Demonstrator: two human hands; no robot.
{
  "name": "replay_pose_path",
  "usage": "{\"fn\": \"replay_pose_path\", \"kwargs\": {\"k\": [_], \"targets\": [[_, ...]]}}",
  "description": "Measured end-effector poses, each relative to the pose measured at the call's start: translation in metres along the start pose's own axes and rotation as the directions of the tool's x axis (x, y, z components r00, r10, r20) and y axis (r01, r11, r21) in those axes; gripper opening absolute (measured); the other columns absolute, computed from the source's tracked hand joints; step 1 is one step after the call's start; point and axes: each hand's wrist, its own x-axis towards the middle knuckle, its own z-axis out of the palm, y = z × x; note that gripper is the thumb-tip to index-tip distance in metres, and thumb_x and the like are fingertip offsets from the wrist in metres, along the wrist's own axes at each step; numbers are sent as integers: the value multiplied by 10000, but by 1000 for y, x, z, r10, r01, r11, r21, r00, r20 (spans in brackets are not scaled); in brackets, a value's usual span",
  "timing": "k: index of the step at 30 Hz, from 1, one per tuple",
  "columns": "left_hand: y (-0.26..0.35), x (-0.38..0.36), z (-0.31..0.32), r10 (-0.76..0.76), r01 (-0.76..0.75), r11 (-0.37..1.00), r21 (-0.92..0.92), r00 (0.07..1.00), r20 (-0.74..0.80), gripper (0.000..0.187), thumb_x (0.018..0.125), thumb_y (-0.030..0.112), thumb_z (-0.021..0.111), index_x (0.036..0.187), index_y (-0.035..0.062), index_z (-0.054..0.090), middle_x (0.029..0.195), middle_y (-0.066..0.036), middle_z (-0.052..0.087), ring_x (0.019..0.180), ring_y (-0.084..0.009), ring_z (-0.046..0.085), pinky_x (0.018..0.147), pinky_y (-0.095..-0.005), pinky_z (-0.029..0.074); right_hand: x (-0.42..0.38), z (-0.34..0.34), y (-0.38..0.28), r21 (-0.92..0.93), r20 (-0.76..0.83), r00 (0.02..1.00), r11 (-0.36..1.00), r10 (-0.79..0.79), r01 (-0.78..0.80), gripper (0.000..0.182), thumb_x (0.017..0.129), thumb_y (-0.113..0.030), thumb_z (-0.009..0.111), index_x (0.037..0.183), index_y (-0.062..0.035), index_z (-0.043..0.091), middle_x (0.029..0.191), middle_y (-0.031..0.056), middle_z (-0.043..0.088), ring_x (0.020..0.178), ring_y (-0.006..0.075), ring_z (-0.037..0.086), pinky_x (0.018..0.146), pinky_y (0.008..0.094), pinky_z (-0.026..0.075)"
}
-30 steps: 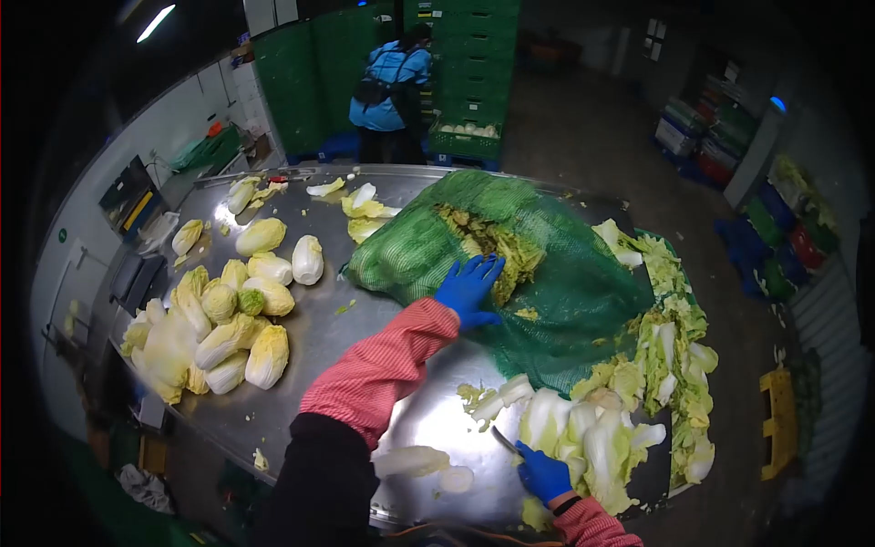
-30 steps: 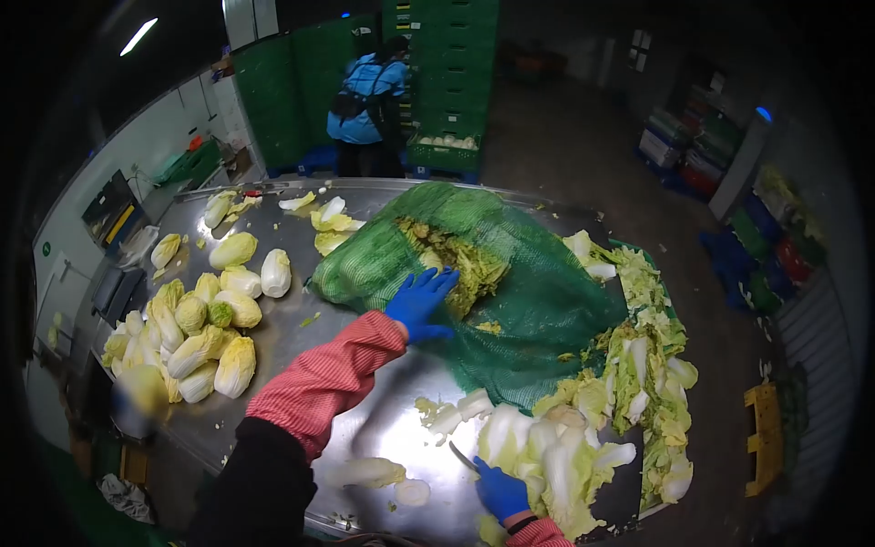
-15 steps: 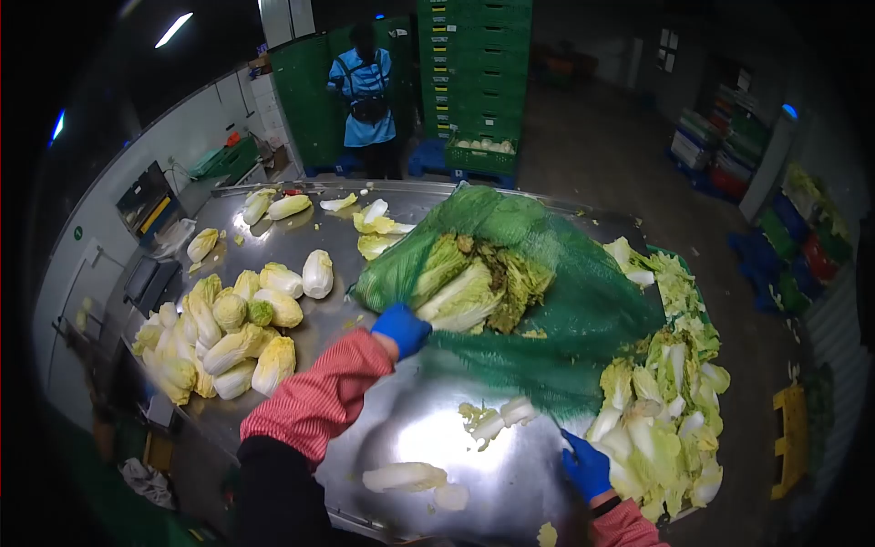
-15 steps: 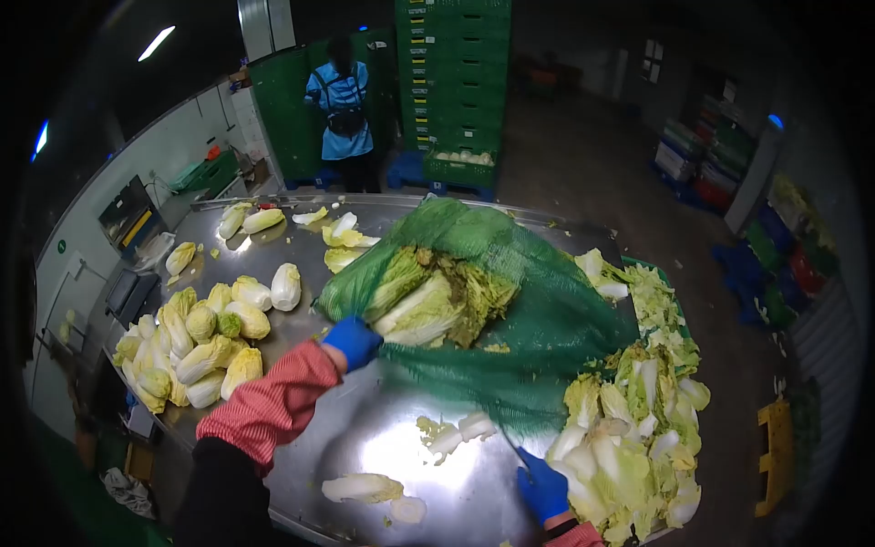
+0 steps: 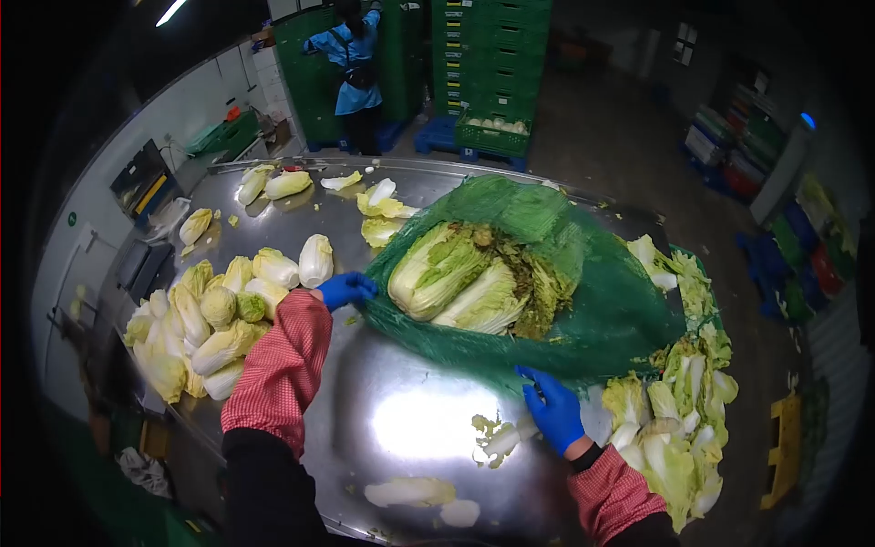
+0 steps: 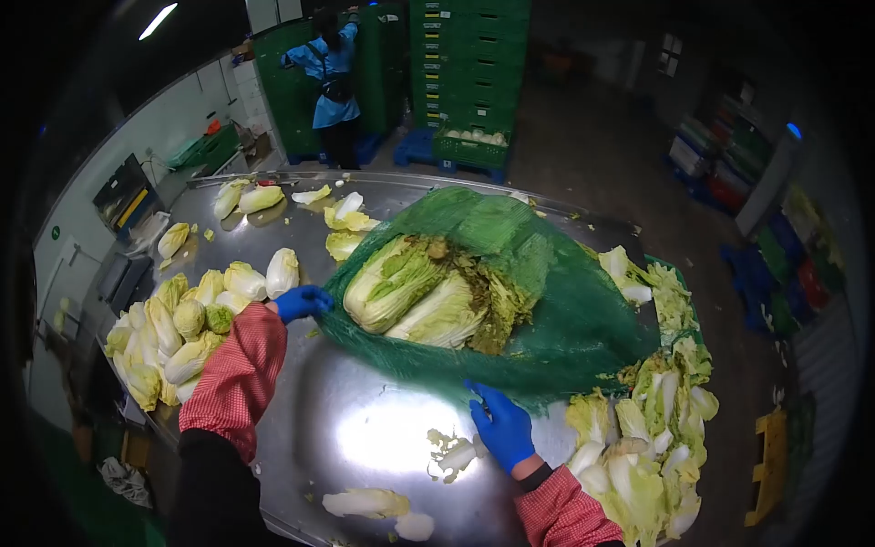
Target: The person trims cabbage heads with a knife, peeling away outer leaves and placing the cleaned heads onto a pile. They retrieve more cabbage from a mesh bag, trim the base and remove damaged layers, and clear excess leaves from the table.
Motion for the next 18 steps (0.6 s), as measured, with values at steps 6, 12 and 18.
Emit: {"fn": "replay_pose_path", "kwargs": {"k": [6,12,18], "targets": [[98,-21,61,330,-311,944,115,860,-389,303,879,132,635,1174,61,629,1090,-66,670,976,-176,630,901,-293,488,35,40,1,105,-34,993,987,-116,119,294,899,-225,604,1185,-164,635,1047,88,677,786,250,665,718,323,526],[135,36,146,527,-234,682,693,815,-243,608,819,422,671,1306,85,534,1161,-192,597,1032,-356,594,917,-431,467,38,53,-29,107,30,979,975,-201,197,295,897,-234,607,1181,-160,637,1065,102,672,806,255,673,728,327,527],[156,95,143,92,195,690,697,932,-351,1052,727,733,581,1417,-27,345,1304,-268,513,1189,-391,523,1009,-426,421,16,35,18,162,-3,999,986,-50,50,276,903,-171,601,1173,-130,645,1066,60,688,830,180,666,719,291,516]]}}
